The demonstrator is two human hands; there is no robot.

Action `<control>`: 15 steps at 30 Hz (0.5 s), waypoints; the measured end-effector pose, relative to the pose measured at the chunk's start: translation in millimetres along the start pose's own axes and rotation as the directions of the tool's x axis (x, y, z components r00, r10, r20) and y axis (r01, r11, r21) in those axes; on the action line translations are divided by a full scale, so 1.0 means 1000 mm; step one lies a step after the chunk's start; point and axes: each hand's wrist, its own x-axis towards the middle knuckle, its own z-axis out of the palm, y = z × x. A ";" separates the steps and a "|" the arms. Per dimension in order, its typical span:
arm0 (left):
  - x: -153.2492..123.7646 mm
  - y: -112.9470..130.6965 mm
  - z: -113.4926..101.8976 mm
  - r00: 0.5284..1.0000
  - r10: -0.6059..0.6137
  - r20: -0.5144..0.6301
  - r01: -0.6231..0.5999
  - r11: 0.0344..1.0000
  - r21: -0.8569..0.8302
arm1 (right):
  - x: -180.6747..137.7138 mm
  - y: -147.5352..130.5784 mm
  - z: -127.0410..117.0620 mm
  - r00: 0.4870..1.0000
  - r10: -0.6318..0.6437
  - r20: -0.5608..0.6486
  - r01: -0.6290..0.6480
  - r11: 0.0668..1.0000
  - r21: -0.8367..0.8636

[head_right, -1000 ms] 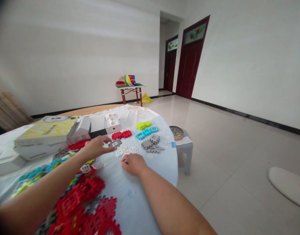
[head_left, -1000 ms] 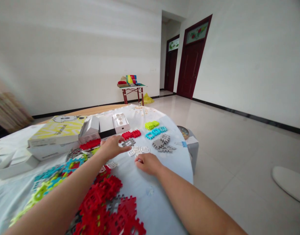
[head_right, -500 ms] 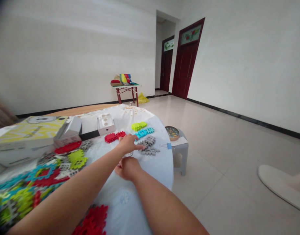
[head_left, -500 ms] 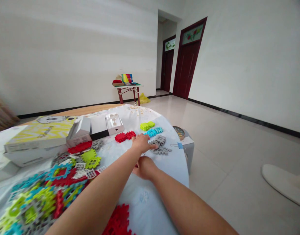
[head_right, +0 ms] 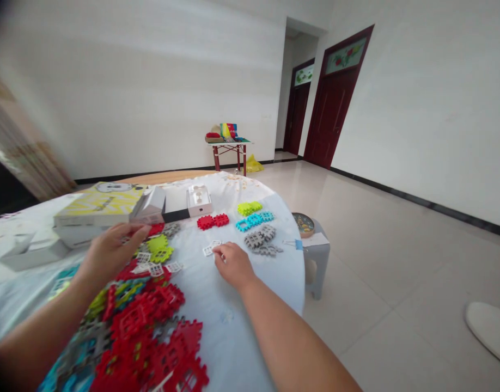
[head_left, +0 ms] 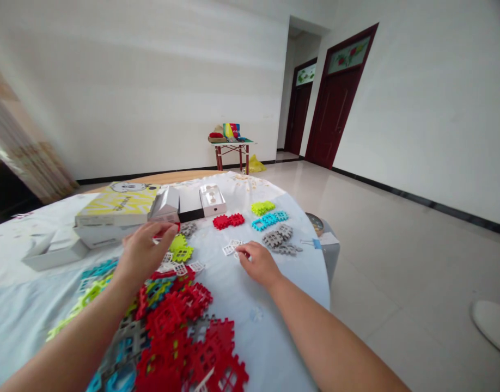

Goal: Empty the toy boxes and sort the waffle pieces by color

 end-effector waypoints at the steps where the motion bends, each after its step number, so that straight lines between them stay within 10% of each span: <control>1: -0.007 -0.017 -0.004 0.997 -0.076 -0.032 0.077 0.997 0.023 | 0.002 0.002 0.001 0.997 -0.030 -0.071 0.030 1.000 -0.002; 15: -0.062 -0.157 -0.028 0.873 -0.445 -0.199 0.466 0.882 0.074 | 0.027 0.022 0.041 0.987 0.093 0.129 -0.041 0.931 -0.362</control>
